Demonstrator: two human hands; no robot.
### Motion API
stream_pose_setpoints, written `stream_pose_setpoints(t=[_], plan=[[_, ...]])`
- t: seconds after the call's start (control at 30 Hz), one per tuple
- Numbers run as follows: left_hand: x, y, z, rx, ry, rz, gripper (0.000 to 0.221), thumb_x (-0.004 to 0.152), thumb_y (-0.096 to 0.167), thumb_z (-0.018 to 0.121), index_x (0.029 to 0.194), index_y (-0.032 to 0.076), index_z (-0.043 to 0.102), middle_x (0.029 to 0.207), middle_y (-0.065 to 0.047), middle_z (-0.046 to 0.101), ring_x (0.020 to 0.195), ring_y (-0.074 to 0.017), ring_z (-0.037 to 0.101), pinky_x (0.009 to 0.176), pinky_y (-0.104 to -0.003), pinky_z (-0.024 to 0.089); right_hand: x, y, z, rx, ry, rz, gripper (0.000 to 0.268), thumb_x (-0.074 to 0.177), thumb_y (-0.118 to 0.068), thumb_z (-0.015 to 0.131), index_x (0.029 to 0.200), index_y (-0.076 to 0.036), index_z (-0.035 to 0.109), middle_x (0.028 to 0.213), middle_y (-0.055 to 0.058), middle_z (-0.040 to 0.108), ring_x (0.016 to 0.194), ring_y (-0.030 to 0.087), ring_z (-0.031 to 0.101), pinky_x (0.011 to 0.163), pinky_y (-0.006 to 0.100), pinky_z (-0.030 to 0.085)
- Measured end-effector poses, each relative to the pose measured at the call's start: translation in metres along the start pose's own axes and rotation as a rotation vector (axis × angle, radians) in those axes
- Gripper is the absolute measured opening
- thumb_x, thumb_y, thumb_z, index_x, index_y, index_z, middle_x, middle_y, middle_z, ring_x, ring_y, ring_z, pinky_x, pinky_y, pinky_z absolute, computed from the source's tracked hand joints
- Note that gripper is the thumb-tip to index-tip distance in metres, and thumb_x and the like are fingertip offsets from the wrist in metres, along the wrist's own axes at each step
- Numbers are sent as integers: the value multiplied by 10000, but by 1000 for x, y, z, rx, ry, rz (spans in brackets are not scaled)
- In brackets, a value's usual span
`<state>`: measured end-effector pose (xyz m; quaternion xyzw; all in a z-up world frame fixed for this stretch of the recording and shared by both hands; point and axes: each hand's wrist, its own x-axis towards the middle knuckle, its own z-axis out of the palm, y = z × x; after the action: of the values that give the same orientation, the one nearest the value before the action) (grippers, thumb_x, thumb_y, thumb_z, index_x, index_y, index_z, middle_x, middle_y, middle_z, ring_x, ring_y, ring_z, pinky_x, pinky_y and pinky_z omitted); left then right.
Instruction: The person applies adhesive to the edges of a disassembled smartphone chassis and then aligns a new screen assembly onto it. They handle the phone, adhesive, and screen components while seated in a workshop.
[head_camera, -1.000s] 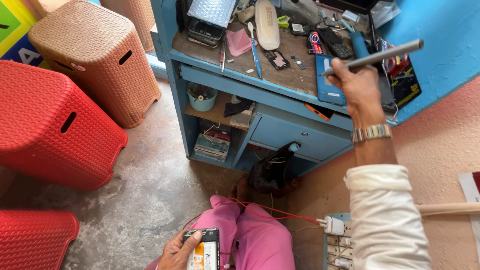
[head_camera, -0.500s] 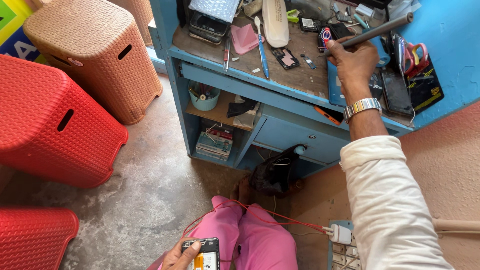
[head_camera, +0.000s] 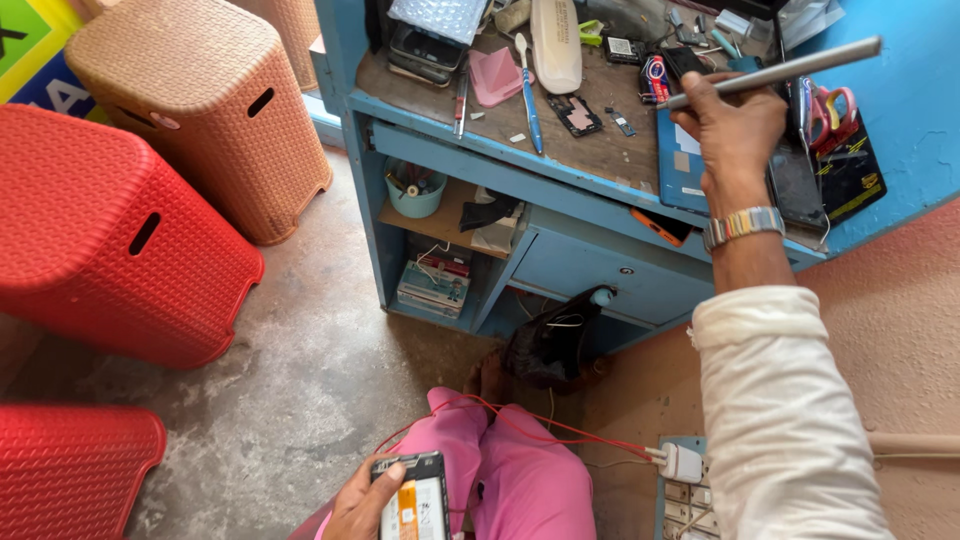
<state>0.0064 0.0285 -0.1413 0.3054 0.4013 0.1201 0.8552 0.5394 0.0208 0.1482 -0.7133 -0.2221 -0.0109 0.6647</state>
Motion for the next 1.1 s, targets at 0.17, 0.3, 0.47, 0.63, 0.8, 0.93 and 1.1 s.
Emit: stream_pose_setpoints(t=[0.17,0.3,0.47,0.63,0.8,0.93,1.1], plan=[[-48,50,53,94,-2,104,330,942,165,651,1239,24,633,901,-72,699,736,-115,664,636,-281,562,-80,-40,-16,266,-111,-27,167,1014,-57,818,1063,-6,667,938,103,755,833,204,786,701,299,686],[-81,62,74,96,-112,316,253,974,113,637,1220,59,659,951,-28,700,803,-74,665,704,-239,572,-207,-66,-33,305,-195,58,140,1111,-91,734,1089,-19,616,955,85,682,812,203,718,793,360,671],[-106,57,77,58,-257,319,190,1032,98,592,1134,-2,718,948,-22,728,808,-70,677,714,-234,576,-377,-75,-36,246,-193,399,139,980,-137,698,1021,-27,625,928,97,696,847,222,725,784,340,627],[-124,45,78,105,-250,243,218,1018,142,605,1153,16,721,935,-6,732,788,-57,666,690,-225,562,-457,-60,-40,442,-154,465,160,918,-76,737,1034,30,711,983,123,732,900,220,741,849,346,638],[-140,38,84,170,-252,256,263,998,203,658,1173,18,723,930,5,721,814,-45,651,706,-205,542,-485,-45,-46,501,-97,507,184,904,-70,747,1057,31,726,959,130,751,874,223,753,801,324,637],[-147,35,84,166,-279,283,271,987,207,674,1177,19,723,935,13,715,824,-40,635,708,-202,535,-496,-43,-49,506,-96,518,192,891,-64,752,1055,32,730,955,126,750,869,217,760,793,313,653],[-148,31,82,194,-277,331,243,996,179,664,1158,11,730,950,6,726,838,-40,643,726,-200,542,-501,-48,-50,478,-93,498,189,898,-51,758,1062,38,730,962,127,750,869,208,746,785,311,637]])
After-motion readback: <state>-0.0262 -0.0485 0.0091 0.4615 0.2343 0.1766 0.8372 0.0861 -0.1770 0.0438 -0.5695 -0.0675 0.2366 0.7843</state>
